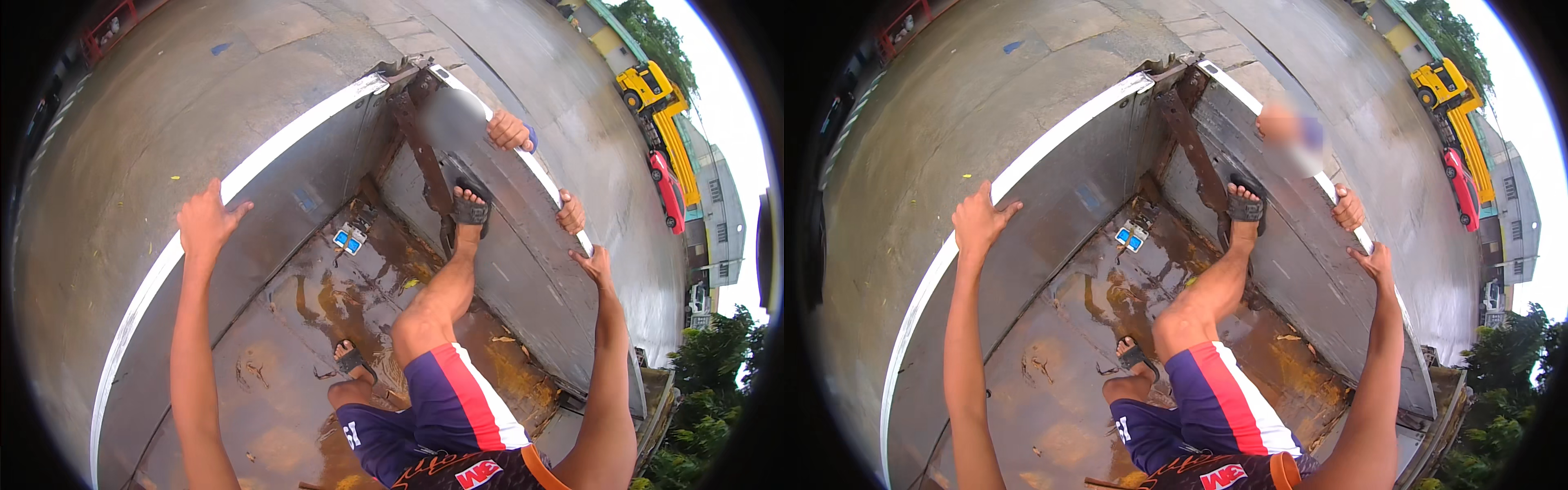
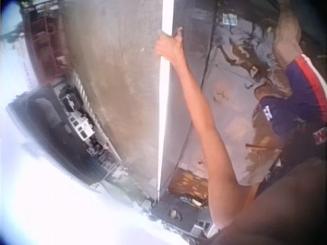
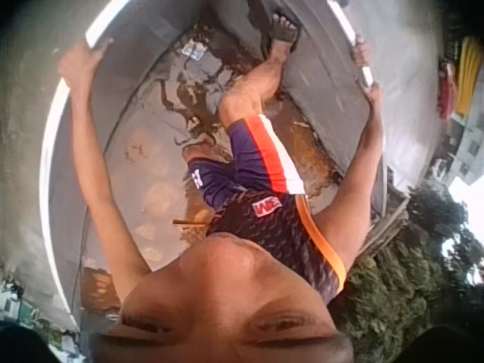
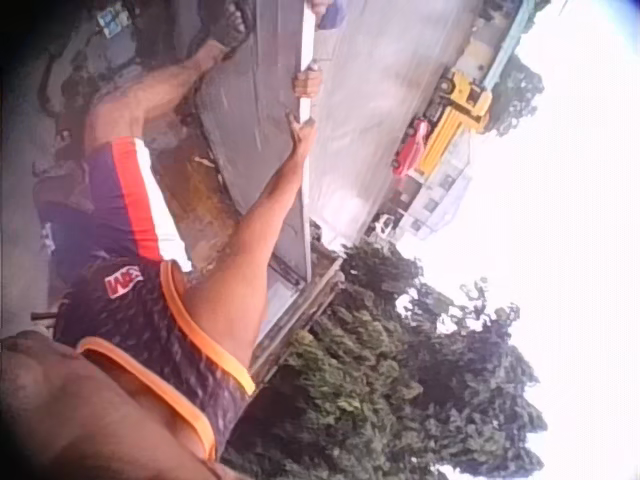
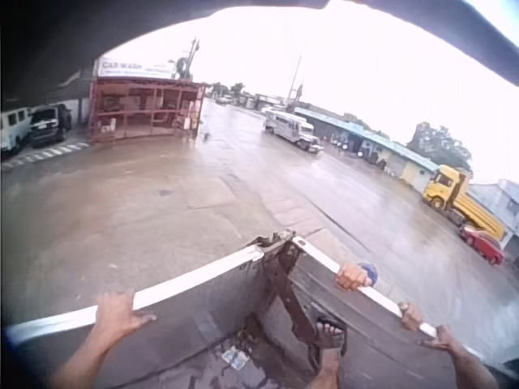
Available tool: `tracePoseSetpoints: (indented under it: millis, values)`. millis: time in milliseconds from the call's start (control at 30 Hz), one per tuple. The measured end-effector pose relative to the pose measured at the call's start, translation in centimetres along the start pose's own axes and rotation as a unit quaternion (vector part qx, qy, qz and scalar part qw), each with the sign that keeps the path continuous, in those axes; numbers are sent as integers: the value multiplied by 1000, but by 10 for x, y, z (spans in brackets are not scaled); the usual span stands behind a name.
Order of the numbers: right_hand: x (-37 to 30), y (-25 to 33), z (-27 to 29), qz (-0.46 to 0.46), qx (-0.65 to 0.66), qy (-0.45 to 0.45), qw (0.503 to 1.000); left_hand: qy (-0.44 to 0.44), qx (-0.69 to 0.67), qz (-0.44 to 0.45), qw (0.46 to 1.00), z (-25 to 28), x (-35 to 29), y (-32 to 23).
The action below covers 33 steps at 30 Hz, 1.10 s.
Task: The person works with a coworker to reattach a metal gate to the back of a truck. They lift and position the gate, align the hinges, insert pins, and secure the assembly using a ratchet wrench. The person also clears debris from the truck bed and moves around the vehicle during the process.
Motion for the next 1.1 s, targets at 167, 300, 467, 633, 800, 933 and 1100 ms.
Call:
tracePoseSetpoints:
  millis: [167, 300, 467, 633, 800, 933, 1100]
  values:
    - [-2, -23, -2, 38, 30, -44, 998, -17, 24, 2, 1000, 2, 3, -16]
    - [9, 11, 7, -3, 19, -5, 1000, -12, 16, 21, 1000, 7, 7, -8]
    - [7, -12, 6, 28, 22, -33, 999, -13, -3, 14, 1000, 10, 3, -18]
    - [89, -15, 10, -17, -93, -85, 992, -31, -20, 25, 999, 5, 3, -6]
    - [197, 0, 88, 23, -49, -16, 998, -60, 12, 8, 998, 0, 17, -31]
    - [172, -25, 6, 155, 44, 50, 986, -58, 114, 118, 985, 13, -7, 12]
    - [167, -22, 7, 185, 142, 49, 971, -92, 45, 77, 992, -20, -6, 49]
Point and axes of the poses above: each hand's wrist, its own x-axis towards the middle knuckle, its own z-axis out of the back of the hand, y = z × x, the point moved 5 cm from there along x, towards the middle knuckle, and after that the axes turned 5 degrees about x, right-handed, at the moved point
